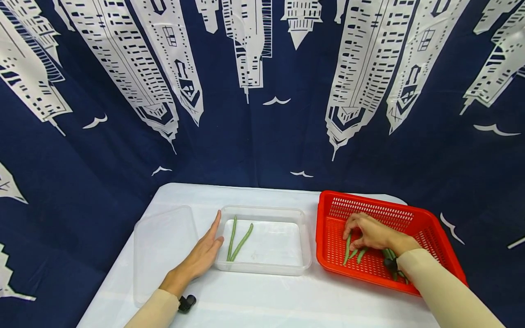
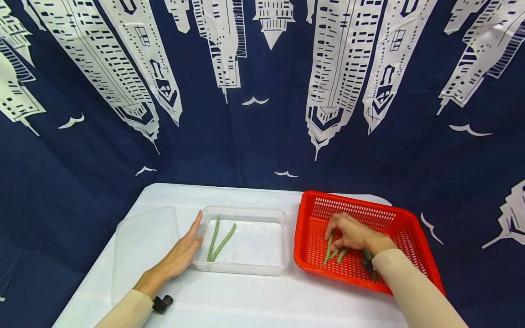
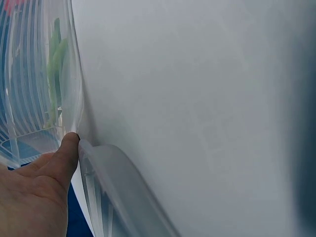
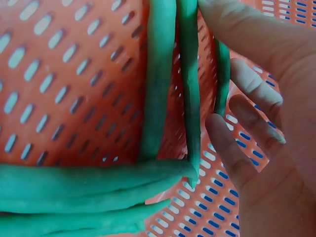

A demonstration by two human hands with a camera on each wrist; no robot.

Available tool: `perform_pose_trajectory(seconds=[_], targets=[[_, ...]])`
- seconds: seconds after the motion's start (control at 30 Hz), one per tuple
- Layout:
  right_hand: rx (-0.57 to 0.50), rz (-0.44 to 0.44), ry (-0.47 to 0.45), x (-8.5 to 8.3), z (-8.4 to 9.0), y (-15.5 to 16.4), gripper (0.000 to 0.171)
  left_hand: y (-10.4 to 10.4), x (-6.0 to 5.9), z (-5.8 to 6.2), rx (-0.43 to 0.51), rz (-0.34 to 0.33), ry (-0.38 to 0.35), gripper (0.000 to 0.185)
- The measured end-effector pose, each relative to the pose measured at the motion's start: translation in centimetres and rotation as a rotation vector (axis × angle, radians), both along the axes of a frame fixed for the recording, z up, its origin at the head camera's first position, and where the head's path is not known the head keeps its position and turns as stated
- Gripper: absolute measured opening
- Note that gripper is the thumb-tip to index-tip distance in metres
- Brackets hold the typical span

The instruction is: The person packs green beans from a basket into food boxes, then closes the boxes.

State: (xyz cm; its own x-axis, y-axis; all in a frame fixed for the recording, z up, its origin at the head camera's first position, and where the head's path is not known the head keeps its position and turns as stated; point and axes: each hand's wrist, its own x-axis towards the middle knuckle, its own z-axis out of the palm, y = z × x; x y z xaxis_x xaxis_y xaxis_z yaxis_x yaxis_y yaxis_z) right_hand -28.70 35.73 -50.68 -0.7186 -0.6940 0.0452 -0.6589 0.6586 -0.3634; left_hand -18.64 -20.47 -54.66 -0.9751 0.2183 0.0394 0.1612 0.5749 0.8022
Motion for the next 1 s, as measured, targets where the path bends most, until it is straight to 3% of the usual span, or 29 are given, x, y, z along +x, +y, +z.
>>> perform_pose_trajectory(seconds=[0.37,1.0], targets=[[-0.058,0.019,-0.114,-0.5,-0.1,-0.4,0.016,-0.1,-0.1,0.0,-0.012,-0.001,0.002,0.079],[-0.066,-0.017,-0.062,-0.5,0.9,-0.5,0.012,-0.2,-0.2,-0.2,0.009,-0.012,0.018,0.079]])
